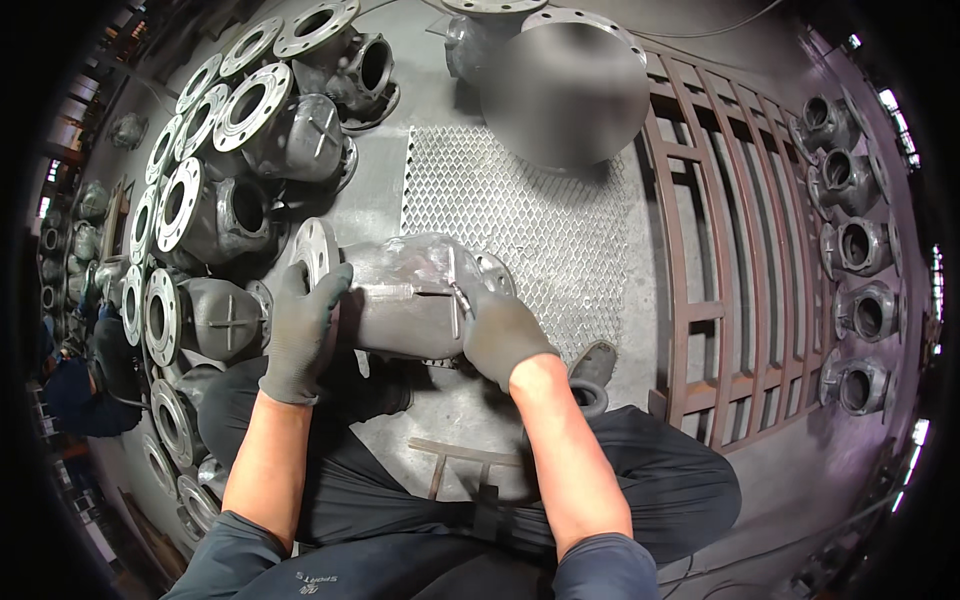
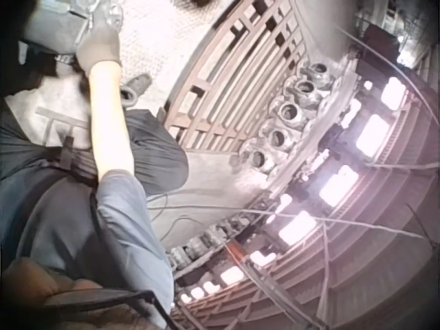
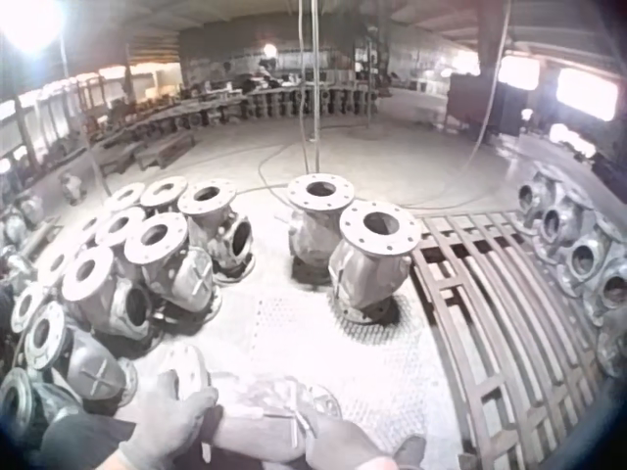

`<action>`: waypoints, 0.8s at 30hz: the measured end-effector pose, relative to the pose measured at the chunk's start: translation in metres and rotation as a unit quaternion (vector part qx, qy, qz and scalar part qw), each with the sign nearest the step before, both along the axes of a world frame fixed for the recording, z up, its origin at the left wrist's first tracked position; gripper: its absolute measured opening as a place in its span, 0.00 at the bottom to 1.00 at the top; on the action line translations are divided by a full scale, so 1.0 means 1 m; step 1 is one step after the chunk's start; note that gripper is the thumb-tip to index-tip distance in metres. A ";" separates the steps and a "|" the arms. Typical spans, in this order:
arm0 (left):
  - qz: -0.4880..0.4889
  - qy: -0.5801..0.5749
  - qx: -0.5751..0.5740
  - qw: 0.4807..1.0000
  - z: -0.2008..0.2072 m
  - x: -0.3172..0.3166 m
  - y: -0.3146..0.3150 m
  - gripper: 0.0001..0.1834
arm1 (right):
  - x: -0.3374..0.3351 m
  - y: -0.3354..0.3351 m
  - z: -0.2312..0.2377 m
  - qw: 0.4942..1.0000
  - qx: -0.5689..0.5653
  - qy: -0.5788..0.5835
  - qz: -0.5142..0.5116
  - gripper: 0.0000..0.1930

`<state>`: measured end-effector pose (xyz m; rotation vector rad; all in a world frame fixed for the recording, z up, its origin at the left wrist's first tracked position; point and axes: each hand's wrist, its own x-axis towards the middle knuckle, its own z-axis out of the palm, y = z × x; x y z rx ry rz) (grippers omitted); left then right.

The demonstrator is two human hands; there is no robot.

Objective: The person picks up a handheld pneumatic grinding tool and a metal valve casting, then grinds the outer seams, edges, and inner surfaces of the casting.

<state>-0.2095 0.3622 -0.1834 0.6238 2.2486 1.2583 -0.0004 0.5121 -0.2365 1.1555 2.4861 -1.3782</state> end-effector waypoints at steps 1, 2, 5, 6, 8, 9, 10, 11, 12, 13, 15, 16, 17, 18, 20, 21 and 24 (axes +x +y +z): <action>0.032 -0.061 0.021 0.997 0.000 0.004 0.002 0.27 | -0.005 0.008 0.002 1.000 0.003 -0.004 0.000 0.26; 0.032 -0.064 0.024 0.997 0.002 0.007 0.003 0.27 | -0.011 0.018 0.003 0.998 0.013 -0.041 0.040 0.24; 0.009 -0.024 -0.012 1.000 0.009 0.009 0.002 0.32 | -0.025 0.030 0.016 0.988 0.050 -0.092 0.116 0.16; 0.001 -0.013 -0.023 1.000 0.008 0.010 0.002 0.34 | -0.028 0.032 0.022 0.987 0.053 -0.094 0.116 0.16; -0.009 -0.003 -0.034 0.999 0.010 0.014 0.004 0.35 | -0.037 0.038 0.030 0.961 0.066 -0.198 0.179 0.16; -0.017 -0.007 -0.039 0.999 0.012 0.013 0.002 0.36 | -0.046 0.038 0.040 0.954 0.068 -0.218 0.194 0.14; -0.027 -0.010 -0.043 0.999 0.013 0.012 -0.001 0.37 | -0.051 0.039 0.044 0.953 0.069 -0.220 0.197 0.14; -0.024 -0.013 -0.042 0.999 0.012 0.012 -0.003 0.37 | -0.054 0.040 0.045 0.949 0.073 -0.225 0.208 0.14; -0.029 -0.012 -0.015 0.999 0.011 0.016 -0.003 0.38 | -0.053 0.042 0.046 0.947 0.075 -0.226 0.216 0.14; -0.035 -0.011 0.012 0.999 0.009 0.018 -0.004 0.39 | -0.051 0.042 0.044 0.950 0.079 -0.214 0.213 0.14; -0.055 0.032 -0.001 0.998 0.003 0.022 -0.011 0.43 | -0.051 0.040 0.044 0.949 0.078 -0.224 0.207 0.16; -0.076 0.074 -0.013 0.994 0.002 0.024 -0.013 0.47 | -0.050 0.039 0.044 0.948 0.079 -0.236 0.201 0.18; -0.120 0.068 -0.035 0.990 0.008 0.026 -0.019 0.53 | -0.046 0.038 0.041 0.948 0.077 -0.235 0.200 0.18; -0.121 0.068 -0.037 0.990 0.008 0.027 -0.028 0.53 | -0.039 0.036 0.038 0.963 0.068 -0.203 0.162 0.19; -0.234 0.194 -0.067 0.950 0.003 0.023 -0.047 0.56 | -0.021 0.029 0.031 0.976 0.057 -0.168 0.123 0.21; -0.254 0.252 -0.071 0.931 0.000 0.022 -0.054 0.60 | -0.009 0.020 0.026 0.994 0.037 -0.094 0.041 0.22; -0.237 0.157 -0.159 0.946 -0.004 0.029 -0.061 0.63 | 0.034 -0.009 -0.005 0.994 -0.029 -0.003 -0.108 0.23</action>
